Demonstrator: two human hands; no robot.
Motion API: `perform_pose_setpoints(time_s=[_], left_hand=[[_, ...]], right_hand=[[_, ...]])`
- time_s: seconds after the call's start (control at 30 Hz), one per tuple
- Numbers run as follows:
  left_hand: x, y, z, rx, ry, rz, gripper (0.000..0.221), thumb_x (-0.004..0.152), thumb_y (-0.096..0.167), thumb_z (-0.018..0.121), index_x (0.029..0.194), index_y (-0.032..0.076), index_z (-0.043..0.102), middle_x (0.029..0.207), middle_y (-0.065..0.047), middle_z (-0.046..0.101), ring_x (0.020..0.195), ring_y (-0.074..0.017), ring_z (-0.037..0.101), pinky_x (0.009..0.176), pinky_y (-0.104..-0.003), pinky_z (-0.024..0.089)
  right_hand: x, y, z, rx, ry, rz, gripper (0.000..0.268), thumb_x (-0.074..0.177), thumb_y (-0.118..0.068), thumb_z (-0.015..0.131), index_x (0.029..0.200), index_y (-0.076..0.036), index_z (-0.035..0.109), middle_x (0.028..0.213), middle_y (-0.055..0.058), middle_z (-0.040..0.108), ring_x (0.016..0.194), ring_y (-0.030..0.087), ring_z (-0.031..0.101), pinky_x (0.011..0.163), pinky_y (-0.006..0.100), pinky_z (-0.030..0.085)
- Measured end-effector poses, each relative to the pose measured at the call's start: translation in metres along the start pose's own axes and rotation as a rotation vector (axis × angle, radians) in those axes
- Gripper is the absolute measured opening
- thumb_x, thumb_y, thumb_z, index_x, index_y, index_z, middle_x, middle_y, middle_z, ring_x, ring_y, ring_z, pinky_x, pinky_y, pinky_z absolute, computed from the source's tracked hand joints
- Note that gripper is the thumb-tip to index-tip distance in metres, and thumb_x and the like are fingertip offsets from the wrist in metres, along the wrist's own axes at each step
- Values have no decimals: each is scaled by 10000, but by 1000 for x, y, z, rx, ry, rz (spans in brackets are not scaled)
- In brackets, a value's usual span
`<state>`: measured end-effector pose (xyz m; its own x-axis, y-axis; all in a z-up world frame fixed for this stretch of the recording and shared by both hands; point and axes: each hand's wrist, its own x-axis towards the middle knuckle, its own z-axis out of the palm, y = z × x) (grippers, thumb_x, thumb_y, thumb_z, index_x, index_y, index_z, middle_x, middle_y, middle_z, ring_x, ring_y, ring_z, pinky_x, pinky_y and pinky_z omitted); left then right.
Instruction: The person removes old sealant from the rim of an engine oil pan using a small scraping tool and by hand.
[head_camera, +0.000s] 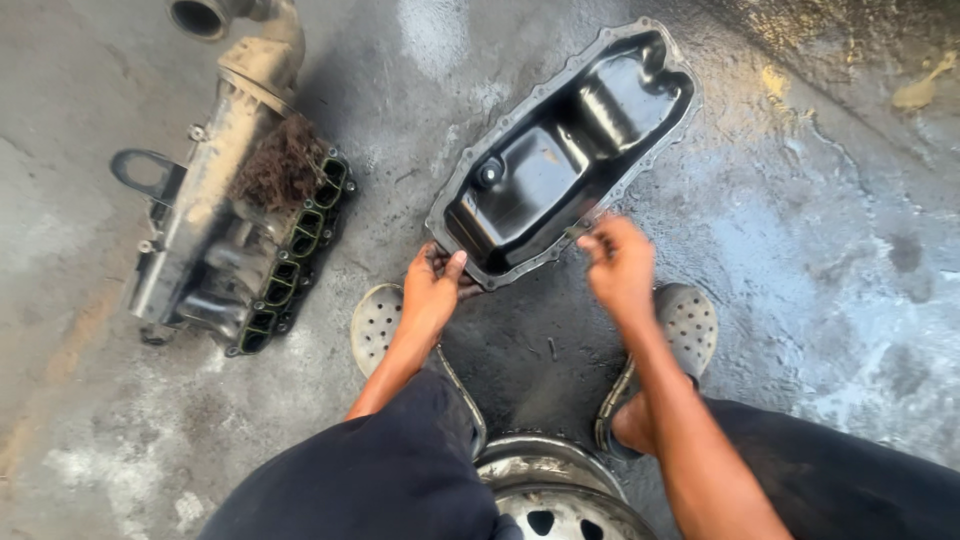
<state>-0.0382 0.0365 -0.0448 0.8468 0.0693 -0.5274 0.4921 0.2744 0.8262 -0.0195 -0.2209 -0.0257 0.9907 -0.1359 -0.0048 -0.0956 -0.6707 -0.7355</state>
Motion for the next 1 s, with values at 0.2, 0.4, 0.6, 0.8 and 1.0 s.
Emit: perform_pose_setpoints(time_s=[0.2,0.4,0.6,0.8,1.0], left_hand=[[-1,7,4,22,-2,-33,189,1022,96,545,1177,-13,546,1015,-110,670,833,-187,719,729,-342,661],[3,2,3,8,-9,-16,186,1022,100,553,1169,-15,564,1007,-95,657,833,-177,709,741,-344,666],[2,2,7,-5,-3,-21,188,1018,100,560,1167,-16,555,1011,-98,655,831,-181,715,720,-345,665],[-3,5,8,2,27,-24,188,1014,99,569,1154,-25,566,998,-101,665,829,-184,728,696,-336,665],[-4,6,6,14,60,-10,172,1010,99,596,1126,-27,572,979,-93,657,802,-165,707,677,-332,657]], right_hand=[[28,-9,-43,-379,-118,-215,165,959,-201,726,1000,-54,789,913,114,687,789,265,651,715,415,517],[32,-26,-38,-565,-45,-373,116,932,-136,721,991,-72,798,876,79,661,817,263,634,675,405,518],[33,-20,-33,-588,3,-434,164,847,-93,750,994,-103,822,796,83,591,765,256,606,633,414,498],[21,-22,-19,-634,-106,-286,283,871,21,672,1075,-118,812,800,55,579,707,238,577,500,372,478],[-7,-25,-3,-439,96,-309,220,865,-36,704,1056,-79,804,834,106,569,750,285,584,628,440,477]])
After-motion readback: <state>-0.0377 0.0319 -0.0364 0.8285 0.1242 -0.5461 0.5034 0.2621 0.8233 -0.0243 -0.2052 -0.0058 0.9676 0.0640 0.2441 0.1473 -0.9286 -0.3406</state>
